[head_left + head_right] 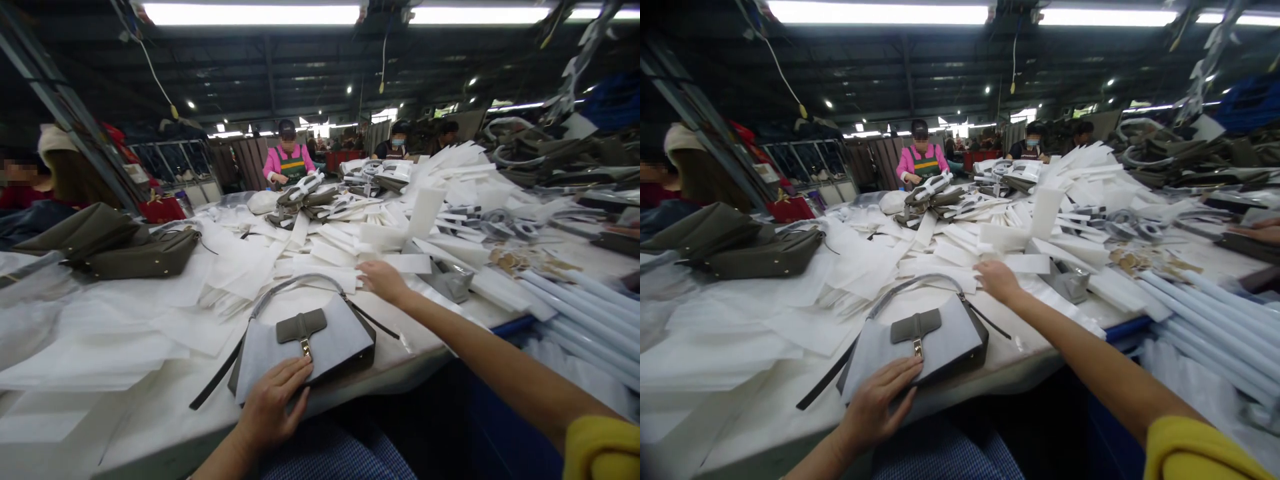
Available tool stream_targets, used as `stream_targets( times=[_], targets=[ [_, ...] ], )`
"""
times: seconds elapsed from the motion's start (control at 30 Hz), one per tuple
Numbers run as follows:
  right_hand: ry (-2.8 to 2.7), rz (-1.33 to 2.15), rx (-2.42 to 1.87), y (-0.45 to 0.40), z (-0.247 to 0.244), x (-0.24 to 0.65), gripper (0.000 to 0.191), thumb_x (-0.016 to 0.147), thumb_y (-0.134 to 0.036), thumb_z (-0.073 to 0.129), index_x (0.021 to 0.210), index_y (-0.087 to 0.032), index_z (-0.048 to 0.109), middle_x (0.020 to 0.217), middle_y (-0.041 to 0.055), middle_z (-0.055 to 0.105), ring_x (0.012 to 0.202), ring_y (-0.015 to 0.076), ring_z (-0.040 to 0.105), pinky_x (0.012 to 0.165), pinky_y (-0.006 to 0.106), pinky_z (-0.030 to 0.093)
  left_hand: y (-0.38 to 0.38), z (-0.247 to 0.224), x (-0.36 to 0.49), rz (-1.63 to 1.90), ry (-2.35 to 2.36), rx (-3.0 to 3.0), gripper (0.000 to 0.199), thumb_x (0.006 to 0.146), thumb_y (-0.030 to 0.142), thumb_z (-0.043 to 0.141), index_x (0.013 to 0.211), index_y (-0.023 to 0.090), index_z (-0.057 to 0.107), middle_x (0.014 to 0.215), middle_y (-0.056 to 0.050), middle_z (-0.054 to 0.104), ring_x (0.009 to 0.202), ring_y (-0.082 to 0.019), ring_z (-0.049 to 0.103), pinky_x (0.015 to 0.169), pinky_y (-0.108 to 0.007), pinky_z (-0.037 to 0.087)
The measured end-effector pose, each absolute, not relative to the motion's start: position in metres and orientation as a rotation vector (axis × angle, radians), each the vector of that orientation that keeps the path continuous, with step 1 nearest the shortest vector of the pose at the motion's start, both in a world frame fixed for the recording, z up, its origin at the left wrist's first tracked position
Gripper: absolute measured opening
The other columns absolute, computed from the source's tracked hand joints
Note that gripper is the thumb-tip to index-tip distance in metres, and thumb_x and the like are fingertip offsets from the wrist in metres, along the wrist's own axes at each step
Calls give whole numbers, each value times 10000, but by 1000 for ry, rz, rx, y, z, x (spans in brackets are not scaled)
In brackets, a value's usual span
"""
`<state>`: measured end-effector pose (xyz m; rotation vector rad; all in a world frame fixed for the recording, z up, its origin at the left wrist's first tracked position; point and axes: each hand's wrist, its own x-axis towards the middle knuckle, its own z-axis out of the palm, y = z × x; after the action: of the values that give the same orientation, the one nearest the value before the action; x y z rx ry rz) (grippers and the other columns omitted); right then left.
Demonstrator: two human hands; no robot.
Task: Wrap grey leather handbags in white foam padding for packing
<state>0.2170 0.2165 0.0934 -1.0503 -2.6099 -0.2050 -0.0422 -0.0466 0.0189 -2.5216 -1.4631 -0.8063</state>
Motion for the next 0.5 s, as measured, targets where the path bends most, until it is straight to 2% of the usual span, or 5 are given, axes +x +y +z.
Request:
stream_targets(
  times=[0.1,0.2,0.3,0.4,0.5],
  targets=[
    [-2504,-331,-1355,250,93,267,367,804,-108,654,1170,-79,640,1202,246,644,1140,349,572,943,465,427,-47,20,-40,-844,-1483,-2522,461,895,175,554,1355,207,567,1329,-87,648,1222,-233,619,1046,-405,540],
    [-2490,-411,-1458,263,87,295,387,787,-35,610,1168,-100,628,1208,244,639,1137,345,566,924,472,408,-49,22,-38,-907,-1526,-2524,452,883,177,560,1333,208,592,1312,-91,658,1211,-232,625,1045,-403,539],
    [-2547,-446,-1432,263,89,308,282,866,-1,493,1045,-131,668,1071,198,694,978,268,633,840,400,405,-50,22,-37,-950,-1572,-2518,446,882,181,562,1326,211,601,1311,-88,659,1203,-228,629,1048,-411,536],
    [-2564,-499,-1462,252,104,313,253,858,9,499,881,-163,683,863,136,712,753,202,649,702,354,374,-50,22,-36,-969,-1584,-2514,434,892,191,555,1324,202,601,1314,-92,658,1201,-226,628,1053,-419,531],
    [-2510,-588,-1537,221,123,305,223,824,-9,547,859,-175,690,731,122,693,598,206,620,581,340,322,-50,23,-36,-978,-1590,-2517,430,895,189,550,1322,194,600,1310,-94,660,1200,-224,629,1059,-417,524]
  ],
)
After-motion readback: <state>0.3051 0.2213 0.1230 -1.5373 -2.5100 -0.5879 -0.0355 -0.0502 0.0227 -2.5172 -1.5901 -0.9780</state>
